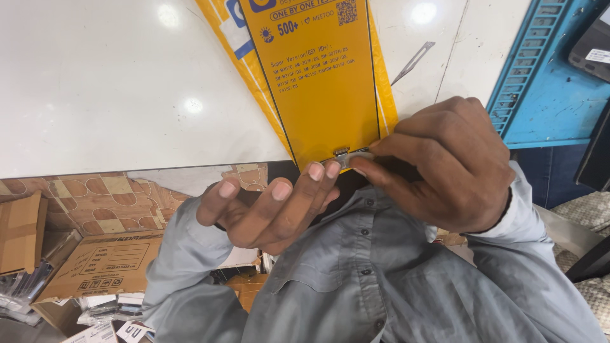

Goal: The person applies small pieces of adhesive tape to the connector area of a yellow smartphone screen. They repeatedly cut tape from a dispenser, peel the backing, and press it onto the screen's flex cable region. The person also uses a metal spudger to adjust the tape placement.

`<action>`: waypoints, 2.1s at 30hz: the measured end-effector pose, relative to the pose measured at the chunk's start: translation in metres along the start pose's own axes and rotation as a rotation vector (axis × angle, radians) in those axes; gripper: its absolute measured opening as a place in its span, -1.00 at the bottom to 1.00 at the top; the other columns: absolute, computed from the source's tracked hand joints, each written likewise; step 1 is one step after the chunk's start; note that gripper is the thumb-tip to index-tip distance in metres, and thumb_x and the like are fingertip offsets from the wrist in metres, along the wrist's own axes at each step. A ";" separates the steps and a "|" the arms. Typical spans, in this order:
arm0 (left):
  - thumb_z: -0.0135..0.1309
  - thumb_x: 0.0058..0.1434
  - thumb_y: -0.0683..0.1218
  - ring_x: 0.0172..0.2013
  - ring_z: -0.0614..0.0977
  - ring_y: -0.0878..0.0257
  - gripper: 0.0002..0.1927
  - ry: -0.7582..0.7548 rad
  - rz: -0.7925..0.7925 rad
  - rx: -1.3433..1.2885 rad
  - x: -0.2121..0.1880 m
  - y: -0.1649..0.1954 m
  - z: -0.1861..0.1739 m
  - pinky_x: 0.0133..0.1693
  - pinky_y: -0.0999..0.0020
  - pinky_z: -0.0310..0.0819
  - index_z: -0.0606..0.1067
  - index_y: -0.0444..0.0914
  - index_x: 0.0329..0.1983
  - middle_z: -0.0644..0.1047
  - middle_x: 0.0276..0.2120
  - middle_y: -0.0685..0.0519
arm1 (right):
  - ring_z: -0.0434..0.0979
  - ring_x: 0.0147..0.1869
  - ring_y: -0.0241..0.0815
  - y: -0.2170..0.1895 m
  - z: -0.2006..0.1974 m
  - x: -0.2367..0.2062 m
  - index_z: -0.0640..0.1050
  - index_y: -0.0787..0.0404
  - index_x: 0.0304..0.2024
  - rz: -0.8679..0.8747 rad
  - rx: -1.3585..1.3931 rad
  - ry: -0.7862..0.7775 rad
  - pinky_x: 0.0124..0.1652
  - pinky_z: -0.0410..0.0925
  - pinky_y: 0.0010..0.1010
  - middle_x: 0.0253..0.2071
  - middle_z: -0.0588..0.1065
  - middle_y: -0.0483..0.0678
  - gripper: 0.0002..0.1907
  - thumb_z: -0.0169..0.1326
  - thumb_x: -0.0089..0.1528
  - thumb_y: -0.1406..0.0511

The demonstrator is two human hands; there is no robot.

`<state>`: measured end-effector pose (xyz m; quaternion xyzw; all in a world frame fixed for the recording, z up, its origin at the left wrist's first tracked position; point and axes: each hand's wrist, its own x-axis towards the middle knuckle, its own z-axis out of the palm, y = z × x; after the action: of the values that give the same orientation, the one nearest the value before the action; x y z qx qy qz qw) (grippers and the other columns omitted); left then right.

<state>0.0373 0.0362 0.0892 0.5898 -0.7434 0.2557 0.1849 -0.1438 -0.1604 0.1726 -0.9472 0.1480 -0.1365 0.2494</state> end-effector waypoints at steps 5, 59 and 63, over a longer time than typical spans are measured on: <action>-0.14 0.56 0.21 0.45 0.15 0.11 -0.58 0.003 0.002 0.013 0.004 -0.001 0.001 0.46 -0.09 -0.05 0.64 0.05 0.23 0.45 0.26 0.20 | 0.47 -0.34 -0.12 -0.001 -0.004 0.002 0.56 0.30 -0.23 0.040 -0.049 -0.011 -0.37 0.24 -0.32 -0.34 0.52 -0.01 -0.57 0.50 0.01 0.25; 0.21 0.50 -0.02 0.25 0.48 0.19 -0.76 0.026 -0.098 -0.281 0.001 0.007 -0.007 0.35 0.16 0.31 0.56 -0.13 0.17 0.51 0.12 0.12 | 0.42 -0.02 -0.21 0.011 -0.002 -0.050 0.70 0.16 0.14 -0.401 -0.371 0.069 -0.09 0.26 -0.32 -0.02 0.49 -0.18 -0.62 0.36 0.26 0.32; 0.24 0.50 0.08 0.21 0.48 0.18 -0.71 0.053 -0.116 -0.353 0.005 0.011 -0.016 0.34 0.12 0.31 0.56 -0.14 0.16 0.50 0.10 0.12 | 0.46 -0.02 -0.21 0.009 -0.005 -0.057 0.70 0.12 0.09 -0.423 -0.270 0.080 -0.10 0.28 -0.34 -0.03 0.51 -0.17 -0.64 0.39 0.23 0.33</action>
<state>0.0250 0.0437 0.1028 0.5832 -0.7363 0.1255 0.3193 -0.1997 -0.1503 0.1619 -0.9757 -0.0267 -0.2022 0.0806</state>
